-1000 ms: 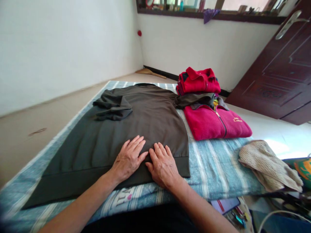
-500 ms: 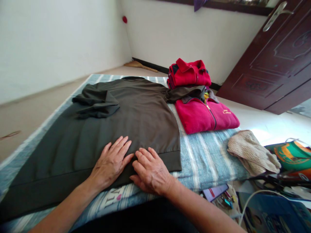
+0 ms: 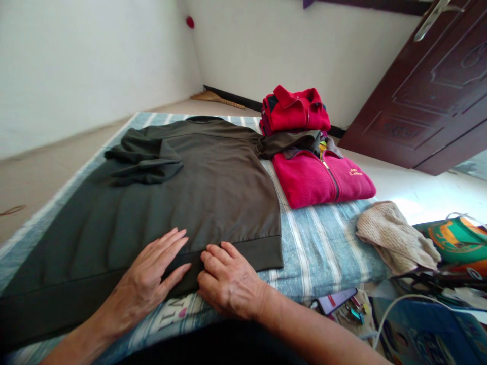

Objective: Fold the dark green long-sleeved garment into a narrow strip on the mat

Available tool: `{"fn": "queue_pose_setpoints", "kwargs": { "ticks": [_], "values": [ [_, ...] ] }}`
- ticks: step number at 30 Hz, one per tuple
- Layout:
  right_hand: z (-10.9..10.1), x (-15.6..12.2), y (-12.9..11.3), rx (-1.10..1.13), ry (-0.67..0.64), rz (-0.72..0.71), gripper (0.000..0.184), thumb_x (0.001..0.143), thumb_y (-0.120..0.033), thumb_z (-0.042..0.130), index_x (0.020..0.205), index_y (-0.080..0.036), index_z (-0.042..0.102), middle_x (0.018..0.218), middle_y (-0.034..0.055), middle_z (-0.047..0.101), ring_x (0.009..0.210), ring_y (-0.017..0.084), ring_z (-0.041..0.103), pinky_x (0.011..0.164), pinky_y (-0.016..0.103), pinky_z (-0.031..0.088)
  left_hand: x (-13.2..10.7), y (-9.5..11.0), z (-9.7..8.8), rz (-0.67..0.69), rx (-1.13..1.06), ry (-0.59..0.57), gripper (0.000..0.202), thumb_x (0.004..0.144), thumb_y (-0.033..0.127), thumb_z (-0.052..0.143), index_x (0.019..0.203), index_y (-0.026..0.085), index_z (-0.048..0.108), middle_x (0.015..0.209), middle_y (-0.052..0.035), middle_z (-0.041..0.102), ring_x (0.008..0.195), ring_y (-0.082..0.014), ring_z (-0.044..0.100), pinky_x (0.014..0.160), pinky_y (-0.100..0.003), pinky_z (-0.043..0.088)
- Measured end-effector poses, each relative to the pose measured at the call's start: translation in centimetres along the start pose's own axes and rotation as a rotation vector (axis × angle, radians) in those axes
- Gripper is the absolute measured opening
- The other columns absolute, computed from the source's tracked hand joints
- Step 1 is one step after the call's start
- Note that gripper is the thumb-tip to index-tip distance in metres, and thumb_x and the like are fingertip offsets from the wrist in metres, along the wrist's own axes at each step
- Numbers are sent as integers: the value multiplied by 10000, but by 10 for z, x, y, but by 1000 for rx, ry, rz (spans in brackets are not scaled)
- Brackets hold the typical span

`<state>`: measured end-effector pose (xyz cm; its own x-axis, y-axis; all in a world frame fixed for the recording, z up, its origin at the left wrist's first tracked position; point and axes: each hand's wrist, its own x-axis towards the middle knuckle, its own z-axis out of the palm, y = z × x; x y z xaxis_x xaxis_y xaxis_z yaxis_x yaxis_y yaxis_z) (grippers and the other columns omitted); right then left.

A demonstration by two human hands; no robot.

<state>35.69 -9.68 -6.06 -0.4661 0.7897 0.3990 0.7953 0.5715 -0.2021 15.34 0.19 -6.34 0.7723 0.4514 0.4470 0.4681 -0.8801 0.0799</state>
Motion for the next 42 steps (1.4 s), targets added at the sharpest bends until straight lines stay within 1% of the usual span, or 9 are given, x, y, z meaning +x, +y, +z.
{"fn": "queue_pose_setpoints", "kwargs": {
  "ticks": [4,9,13,17,23,28,33,39,42],
  "values": [
    [5,-2,-3,18,9,-12,161,932,-262,473,968,-168,598,1244,103,580,1251,237,437,1077,431,326,-18,0,-15,24,-19,9,378,896,255,531,1241,103,508,1283,-173,564,1237,-297,495,992,-448,451],
    [12,-6,-5,64,48,-29,116,904,-203,504,961,-163,598,1225,108,591,1255,239,441,1093,442,312,-33,4,-35,9,-18,12,379,860,204,573,1219,89,529,1289,-181,560,1247,-307,486,1008,-446,450],
    [15,-9,-6,78,63,-29,122,890,-163,512,975,-165,599,1223,103,601,1250,238,459,1091,452,327,-43,10,-43,-8,-10,14,331,865,186,560,1185,102,550,1288,-175,564,1247,-298,489,1010,-441,458],
    [15,-10,-8,65,73,-32,133,887,-156,510,980,-170,604,1206,107,619,1237,238,482,1073,463,360,-54,11,-45,-23,-44,3,280,866,137,548,1145,118,562,1298,-164,560,1265,-277,474,1023,-420,456],
    [11,-7,-10,64,89,-31,183,885,-103,460,965,-167,613,1167,104,642,1206,238,512,1045,463,396,-60,10,-48,-20,-75,2,157,867,92,528,1000,139,597,1227,-137,613,1229,-241,513,1022,-381,463],
    [10,-6,-10,71,105,-43,186,888,-95,448,951,-153,614,1149,95,652,1167,249,538,1019,467,421,-60,10,-48,-20,-52,-5,157,879,102,511,994,148,608,1187,-122,638,1199,-225,542,1022,-368,462],
    [10,-5,-10,65,114,-46,211,895,-98,423,943,-174,614,1143,90,659,1162,238,547,1021,451,424,-59,10,-49,-18,-54,-7,165,878,94,503,988,154,610,1178,-108,645,1186,-210,552,1021,-351,463],
    [14,-6,-10,63,135,-48,187,886,-112,451,941,-177,617,1153,91,657,1162,234,557,1026,446,420,-59,14,-52,-48,-66,13,177,868,77,492,956,160,621,1168,-93,655,1175,-202,562,1029,-333,457],
    [15,-4,-9,62,166,-59,167,877,-122,470,930,-183,616,1129,88,667,1145,225,572,1016,423,432,-61,14,-50,-59,-67,-9,179,865,84,493,943,167,631,1185,-89,648,1184,-210,556,1041,-338,448]
  ]
}}
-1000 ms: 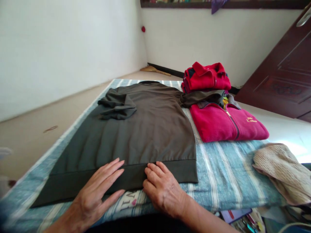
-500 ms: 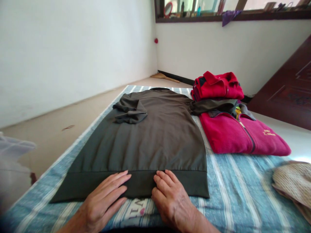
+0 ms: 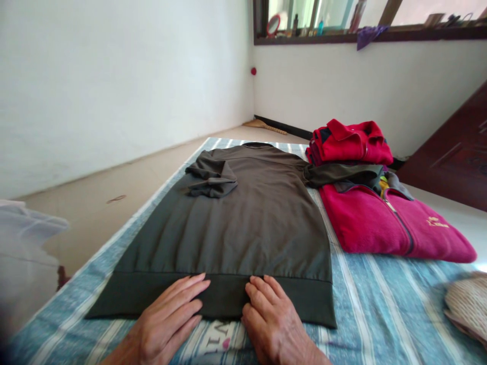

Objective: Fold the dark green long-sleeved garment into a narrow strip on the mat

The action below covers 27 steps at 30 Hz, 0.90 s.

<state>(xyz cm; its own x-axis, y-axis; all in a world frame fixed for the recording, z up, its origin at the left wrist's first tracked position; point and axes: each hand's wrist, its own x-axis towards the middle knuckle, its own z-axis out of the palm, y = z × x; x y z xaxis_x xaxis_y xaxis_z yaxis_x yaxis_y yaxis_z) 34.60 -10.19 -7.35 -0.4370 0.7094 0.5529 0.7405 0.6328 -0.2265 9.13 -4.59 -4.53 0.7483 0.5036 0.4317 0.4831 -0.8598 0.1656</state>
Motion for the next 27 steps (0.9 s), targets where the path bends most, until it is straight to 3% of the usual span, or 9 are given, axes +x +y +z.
{"fn": "queue_pose_setpoints", "kwargs": {
  "ticks": [6,16,27],
  "values": [
    [-4,5,2,-22,51,-57,227,896,-131,397,925,-184,615,1072,74,698,1095,205,606,990,383,466,-7,0,5,-36,4,-41,194,870,73,480,943,177,627,1228,-98,620,1229,-220,517,1067,-393,418],
    [5,4,7,-68,107,-105,143,873,-149,472,891,-188,609,1016,76,710,1058,202,633,947,359,504,-2,4,1,5,6,84,330,798,-27,389,952,163,611,1131,-100,677,1169,-191,571,1024,-341,465],
    [15,3,11,-143,189,-152,138,861,-167,485,812,-205,608,984,57,717,1005,196,656,918,334,520,-15,-2,19,-5,10,141,325,806,3,382,971,164,612,1158,-95,664,1185,-192,556,1065,-351,412]
  ]
}}
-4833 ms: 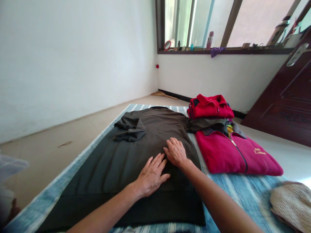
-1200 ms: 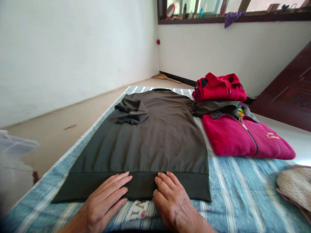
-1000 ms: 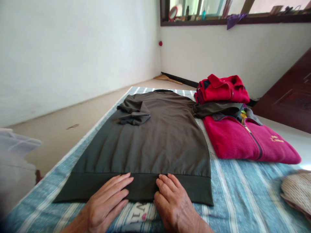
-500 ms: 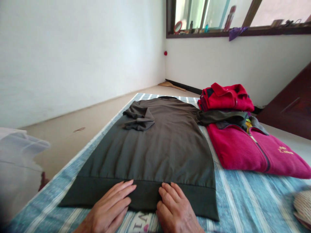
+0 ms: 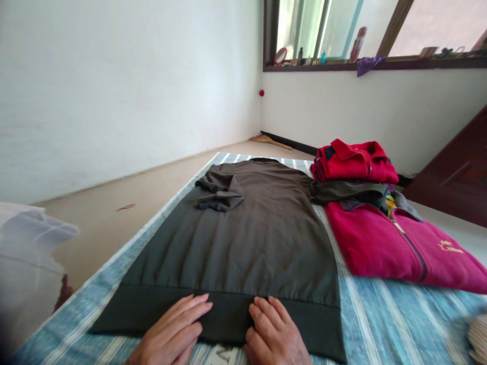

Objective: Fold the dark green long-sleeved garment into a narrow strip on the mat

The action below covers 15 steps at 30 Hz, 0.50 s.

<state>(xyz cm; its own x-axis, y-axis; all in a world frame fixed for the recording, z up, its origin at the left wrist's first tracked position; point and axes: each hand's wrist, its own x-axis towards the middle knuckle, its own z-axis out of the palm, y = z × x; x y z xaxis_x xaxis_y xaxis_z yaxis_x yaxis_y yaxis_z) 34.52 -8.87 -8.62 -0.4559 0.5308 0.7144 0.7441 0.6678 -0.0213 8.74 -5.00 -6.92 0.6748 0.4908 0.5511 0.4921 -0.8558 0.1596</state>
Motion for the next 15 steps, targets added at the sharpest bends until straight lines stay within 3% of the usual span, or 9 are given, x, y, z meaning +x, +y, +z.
{"fn": "queue_pose_setpoints", "kwargs": {
  "ticks": [10,15],
  "values": [
    [7,0,1,-18,66,-12,170,864,-179,466,743,-211,582,937,48,716,975,174,656,956,321,481,-2,-5,5,38,-17,78,310,795,16,390,884,189,631,1081,-60,698,1108,-171,605,1048,-313,427],
    [13,1,-1,-35,171,-2,199,879,-164,454,712,-203,553,890,37,711,975,158,648,983,324,446,-4,-5,10,3,-58,141,311,816,35,372,870,193,634,1036,-48,709,1082,-151,615,1042,-300,425]
  ]
}}
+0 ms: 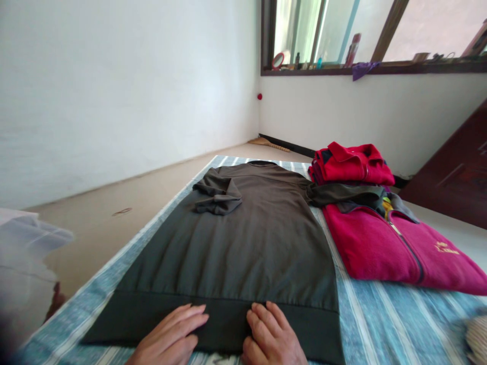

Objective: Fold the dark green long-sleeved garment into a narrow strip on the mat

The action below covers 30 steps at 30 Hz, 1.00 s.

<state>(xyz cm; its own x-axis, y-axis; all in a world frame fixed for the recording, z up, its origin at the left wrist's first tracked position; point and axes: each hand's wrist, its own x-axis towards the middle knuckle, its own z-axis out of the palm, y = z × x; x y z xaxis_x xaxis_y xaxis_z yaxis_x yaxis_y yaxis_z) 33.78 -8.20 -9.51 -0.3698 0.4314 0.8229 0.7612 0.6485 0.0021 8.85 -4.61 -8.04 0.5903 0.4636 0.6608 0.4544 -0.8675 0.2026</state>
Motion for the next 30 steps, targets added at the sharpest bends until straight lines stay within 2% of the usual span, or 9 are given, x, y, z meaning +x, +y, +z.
{"fn": "queue_pose_setpoints", "kwargs": {
  "ticks": [7,11,16,20,24,30],
  "values": [
    [2,-1,0,-5,24,1,209,889,-141,450,714,-200,548,891,26,710,966,153,651,998,335,426,2,-4,-4,59,38,-41,313,839,42,356,835,188,633,1028,-57,705,1079,-149,614,1041,-299,425],
    [2,1,-1,-8,36,-2,223,893,-154,453,694,-198,544,875,24,713,948,154,658,984,332,440,4,-5,-10,101,75,-149,278,824,68,405,891,184,649,1056,-66,699,1081,-160,614,1037,-287,428],
    [-1,7,-2,-53,44,-33,300,924,-125,383,682,-194,547,840,20,717,902,154,670,939,326,475,4,-2,-13,52,85,-182,281,833,69,400,903,183,647,1061,-67,699,1090,-165,608,1038,-302,429],
    [-4,7,-3,-94,16,-59,340,937,-108,344,690,-190,562,825,27,719,865,165,679,839,298,517,2,-1,-11,74,68,-165,292,833,55,391,902,180,645,1080,-66,692,1111,-165,595,1047,-308,420],
    [0,-4,-7,-127,-37,-63,318,926,-95,359,728,-187,590,865,32,719,862,169,679,768,269,528,-1,-1,-7,48,38,-128,306,825,37,378,888,181,642,1068,-63,694,1108,-159,594,1051,-314,413],
    [14,-21,-14,-228,-24,-74,252,902,-92,424,743,-170,604,870,79,705,915,176,671,844,274,507,-4,0,0,8,10,-71,308,827,39,373,856,187,642,1044,-52,699,1100,-150,595,1053,-302,401]
  ]
}}
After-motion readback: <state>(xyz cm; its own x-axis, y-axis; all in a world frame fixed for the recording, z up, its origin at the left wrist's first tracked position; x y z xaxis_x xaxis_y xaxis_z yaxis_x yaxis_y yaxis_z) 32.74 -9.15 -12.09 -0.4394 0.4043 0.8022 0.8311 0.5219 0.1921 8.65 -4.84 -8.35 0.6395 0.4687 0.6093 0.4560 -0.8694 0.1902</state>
